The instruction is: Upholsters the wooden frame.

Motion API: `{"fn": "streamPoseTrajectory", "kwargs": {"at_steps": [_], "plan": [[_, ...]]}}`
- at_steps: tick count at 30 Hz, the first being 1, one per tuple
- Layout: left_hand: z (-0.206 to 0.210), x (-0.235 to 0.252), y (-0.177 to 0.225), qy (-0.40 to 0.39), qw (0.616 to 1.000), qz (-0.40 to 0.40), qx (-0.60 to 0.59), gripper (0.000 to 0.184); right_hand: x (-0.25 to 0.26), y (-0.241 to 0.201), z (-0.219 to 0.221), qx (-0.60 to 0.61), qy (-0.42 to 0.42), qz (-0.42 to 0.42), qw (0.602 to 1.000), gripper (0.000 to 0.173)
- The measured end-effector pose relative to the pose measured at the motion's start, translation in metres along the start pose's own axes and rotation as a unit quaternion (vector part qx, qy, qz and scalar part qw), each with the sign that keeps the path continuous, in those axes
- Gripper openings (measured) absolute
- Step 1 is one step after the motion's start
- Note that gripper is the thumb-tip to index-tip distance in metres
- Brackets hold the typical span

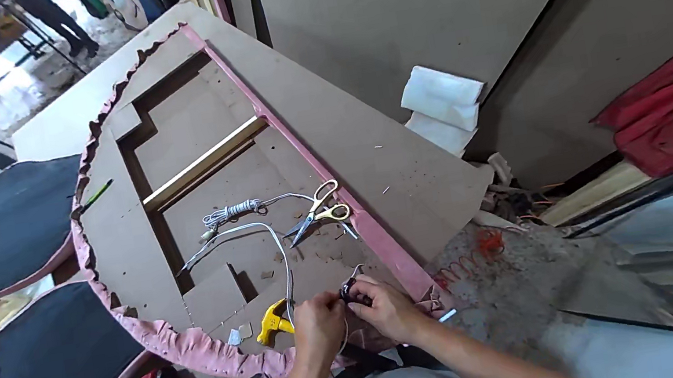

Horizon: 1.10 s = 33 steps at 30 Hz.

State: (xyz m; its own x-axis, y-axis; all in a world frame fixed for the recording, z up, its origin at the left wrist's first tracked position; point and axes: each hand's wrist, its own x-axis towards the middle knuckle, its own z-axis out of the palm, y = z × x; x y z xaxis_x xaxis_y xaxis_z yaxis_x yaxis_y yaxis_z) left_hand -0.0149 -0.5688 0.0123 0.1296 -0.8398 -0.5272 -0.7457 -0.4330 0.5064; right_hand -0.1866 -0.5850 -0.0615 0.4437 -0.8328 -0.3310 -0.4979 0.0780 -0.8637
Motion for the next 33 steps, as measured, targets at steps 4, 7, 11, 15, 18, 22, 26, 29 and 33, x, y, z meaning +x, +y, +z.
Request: {"fn": "streamPoseTrajectory", "kwargs": {"at_steps": [4, 7, 11, 15, 18, 22, 26, 29, 33], "plan": [[-0.001, 0.0, 0.016, -0.015, 0.998, -0.013, 0.06, 0.021, -0.003, 0.0, -0.009, -0.025, -0.011, -0.019, 0.999, 0.026], [0.001, 0.002, 0.023, -0.022, 0.997, -0.027, 0.071, 0.02, -0.004, -0.002, -0.016, -0.04, -0.025, -0.03, 0.998, 0.024], [0.01, 0.003, 0.02, -0.013, 0.997, -0.016, 0.078, 0.022, -0.007, -0.003, -0.023, -0.051, -0.07, -0.036, 0.996, 0.024], [0.016, 0.003, 0.005, 0.001, 0.998, 0.003, 0.062, 0.022, -0.018, -0.006, -0.028, -0.04, -0.122, -0.027, 0.991, 0.03], [0.019, 0.005, -0.005, 0.001, 0.999, 0.026, 0.02, 0.02, -0.029, -0.004, -0.03, -0.028, -0.125, -0.035, 0.991, 0.032], [0.014, 0.02, -0.02, -0.103, 0.986, -0.006, -0.131, 0.018, -0.041, 0.004, -0.021, 0.002, -0.072, -0.036, 0.997, 0.03], [0.009, 0.02, -0.02, -0.184, 0.927, -0.057, -0.323, 0.018, -0.051, 0.002, -0.025, 0.004, -0.075, -0.01, 0.997, 0.03], [0.014, 0.017, -0.023, -0.212, 0.881, -0.078, -0.416, 0.017, -0.058, 0.0, -0.032, -0.019, -0.078, -0.009, 0.997, 0.028], [0.019, 0.014, -0.023, -0.235, 0.862, -0.054, -0.445, 0.021, -0.064, -0.01, -0.038, -0.065, -0.074, -0.009, 0.995, 0.029]]}}
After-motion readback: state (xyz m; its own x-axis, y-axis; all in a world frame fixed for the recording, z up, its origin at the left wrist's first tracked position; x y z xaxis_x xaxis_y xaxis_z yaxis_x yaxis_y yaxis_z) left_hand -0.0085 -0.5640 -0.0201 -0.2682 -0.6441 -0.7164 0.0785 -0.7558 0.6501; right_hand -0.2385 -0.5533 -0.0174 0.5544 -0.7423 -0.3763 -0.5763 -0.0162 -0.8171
